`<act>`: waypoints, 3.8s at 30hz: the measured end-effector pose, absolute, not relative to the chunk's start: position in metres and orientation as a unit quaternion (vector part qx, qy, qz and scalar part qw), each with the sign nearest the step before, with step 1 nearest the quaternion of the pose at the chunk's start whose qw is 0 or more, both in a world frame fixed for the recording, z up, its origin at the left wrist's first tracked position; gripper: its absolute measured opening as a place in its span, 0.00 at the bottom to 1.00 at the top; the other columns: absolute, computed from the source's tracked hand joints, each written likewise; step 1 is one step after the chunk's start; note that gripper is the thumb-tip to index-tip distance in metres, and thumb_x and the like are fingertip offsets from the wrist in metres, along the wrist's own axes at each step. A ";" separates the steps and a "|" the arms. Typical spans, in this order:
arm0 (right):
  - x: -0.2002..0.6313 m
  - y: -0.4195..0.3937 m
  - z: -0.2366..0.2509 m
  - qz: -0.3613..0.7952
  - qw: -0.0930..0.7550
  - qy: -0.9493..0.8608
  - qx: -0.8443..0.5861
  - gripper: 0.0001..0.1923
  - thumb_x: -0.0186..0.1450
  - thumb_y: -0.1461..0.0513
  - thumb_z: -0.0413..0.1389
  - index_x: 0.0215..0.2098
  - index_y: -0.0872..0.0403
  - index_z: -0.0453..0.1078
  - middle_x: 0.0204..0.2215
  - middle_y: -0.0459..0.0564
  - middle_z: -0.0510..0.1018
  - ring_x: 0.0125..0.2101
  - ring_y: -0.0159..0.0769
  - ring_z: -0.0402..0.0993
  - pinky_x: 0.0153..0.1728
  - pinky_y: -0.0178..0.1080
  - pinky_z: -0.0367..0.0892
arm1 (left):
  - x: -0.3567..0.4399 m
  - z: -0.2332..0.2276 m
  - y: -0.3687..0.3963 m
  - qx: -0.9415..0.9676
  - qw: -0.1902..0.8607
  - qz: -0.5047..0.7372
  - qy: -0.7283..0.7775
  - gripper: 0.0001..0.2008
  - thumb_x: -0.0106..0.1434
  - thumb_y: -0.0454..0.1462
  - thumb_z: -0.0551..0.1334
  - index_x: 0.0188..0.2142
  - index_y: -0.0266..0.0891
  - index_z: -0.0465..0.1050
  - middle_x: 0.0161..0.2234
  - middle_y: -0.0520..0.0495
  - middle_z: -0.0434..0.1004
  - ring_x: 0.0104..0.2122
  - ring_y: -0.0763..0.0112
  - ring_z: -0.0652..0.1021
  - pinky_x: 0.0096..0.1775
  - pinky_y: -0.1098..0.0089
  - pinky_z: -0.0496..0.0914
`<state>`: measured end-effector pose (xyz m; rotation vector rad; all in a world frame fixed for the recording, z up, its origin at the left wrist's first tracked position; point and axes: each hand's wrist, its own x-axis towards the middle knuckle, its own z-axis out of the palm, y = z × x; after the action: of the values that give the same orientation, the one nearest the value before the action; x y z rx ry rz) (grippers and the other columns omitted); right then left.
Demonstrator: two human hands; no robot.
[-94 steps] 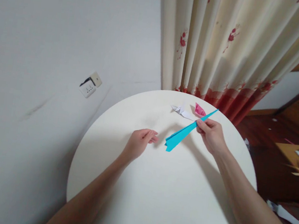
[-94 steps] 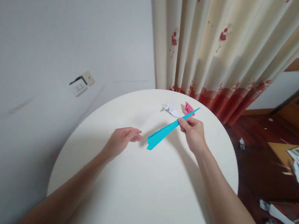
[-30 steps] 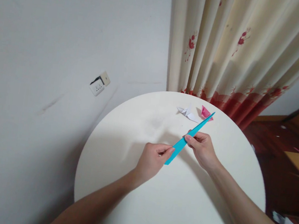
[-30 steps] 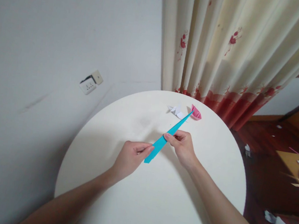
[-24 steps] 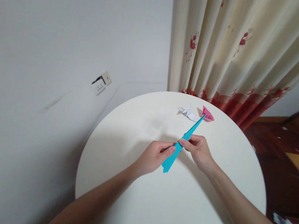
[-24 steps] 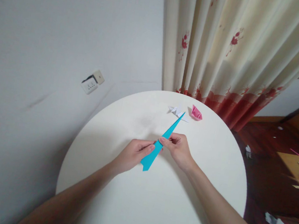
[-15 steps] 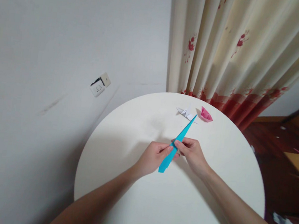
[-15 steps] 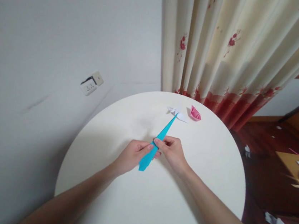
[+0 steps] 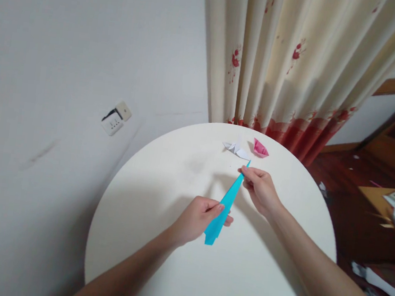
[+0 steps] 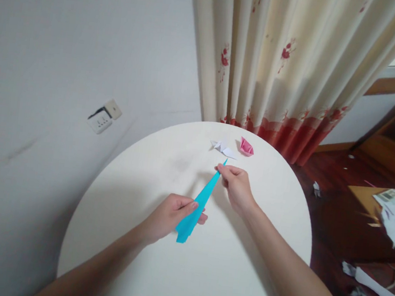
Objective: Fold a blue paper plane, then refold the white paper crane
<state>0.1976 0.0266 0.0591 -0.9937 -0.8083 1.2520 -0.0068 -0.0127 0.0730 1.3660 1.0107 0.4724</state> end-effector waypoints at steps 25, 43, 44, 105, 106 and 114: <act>0.159 0.001 0.052 0.627 0.459 -0.482 -0.405 0.22 0.57 0.48 0.63 0.23 0.59 0.77 0.12 0.42 0.66 0.17 0.26 0.54 0.21 0.36 0.48 | -0.004 0.059 -0.003 0.524 0.719 0.243 0.387 0.26 0.61 0.54 0.64 0.39 0.29 0.78 0.37 0.32 0.83 0.38 0.53 0.83 0.44 0.58 0.75; 0.254 0.048 0.061 0.504 0.658 -0.327 -0.454 0.16 0.52 0.53 0.67 0.25 0.58 0.77 0.16 0.40 0.57 0.20 0.26 0.45 0.21 0.37 0.38 | -0.019 0.056 0.022 0.553 0.589 0.319 0.495 0.21 0.65 0.51 0.60 0.40 0.33 0.77 0.33 0.39 0.84 0.34 0.63 0.82 0.40 0.65 0.73; 0.241 0.043 0.061 0.522 0.632 -0.348 -0.456 0.16 0.53 0.52 0.67 0.26 0.59 0.77 0.15 0.40 0.57 0.20 0.26 0.46 0.22 0.38 0.38 | -0.020 0.058 0.025 0.539 0.620 0.323 0.470 0.24 0.66 0.52 0.59 0.46 0.34 0.76 0.38 0.38 0.84 0.38 0.62 0.82 0.44 0.64 0.73; 0.162 0.001 0.058 0.611 0.506 -0.469 -0.387 0.20 0.56 0.48 0.65 0.24 0.57 0.76 0.16 0.44 0.69 0.17 0.27 0.58 0.21 0.35 0.50 | -0.003 0.061 -0.005 0.626 0.588 0.287 0.424 0.21 0.64 0.50 0.62 0.38 0.34 0.82 0.36 0.40 0.84 0.38 0.56 0.82 0.44 0.63 0.73; 0.159 -0.001 0.058 0.623 0.498 -0.471 -0.377 0.20 0.57 0.48 0.64 0.24 0.57 0.75 0.15 0.44 0.69 0.17 0.28 0.58 0.20 0.36 0.50 | -0.003 0.060 -0.005 0.629 0.584 0.296 0.420 0.21 0.65 0.50 0.61 0.38 0.34 0.82 0.36 0.41 0.84 0.39 0.56 0.82 0.45 0.63 0.73; 0.172 0.009 0.057 0.565 0.536 -0.463 -0.423 0.21 0.56 0.48 0.66 0.22 0.57 0.74 0.15 0.41 0.61 0.19 0.26 0.48 0.21 0.37 0.43 | -0.002 0.060 -0.010 0.557 0.656 0.289 0.419 0.22 0.62 0.50 0.65 0.37 0.31 0.80 0.34 0.37 0.84 0.34 0.57 0.83 0.43 0.59 0.75</act>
<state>0.1723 0.0088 0.0575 -1.0078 -1.1019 1.3451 -0.0022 -0.0098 0.0598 1.2621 0.9507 0.6549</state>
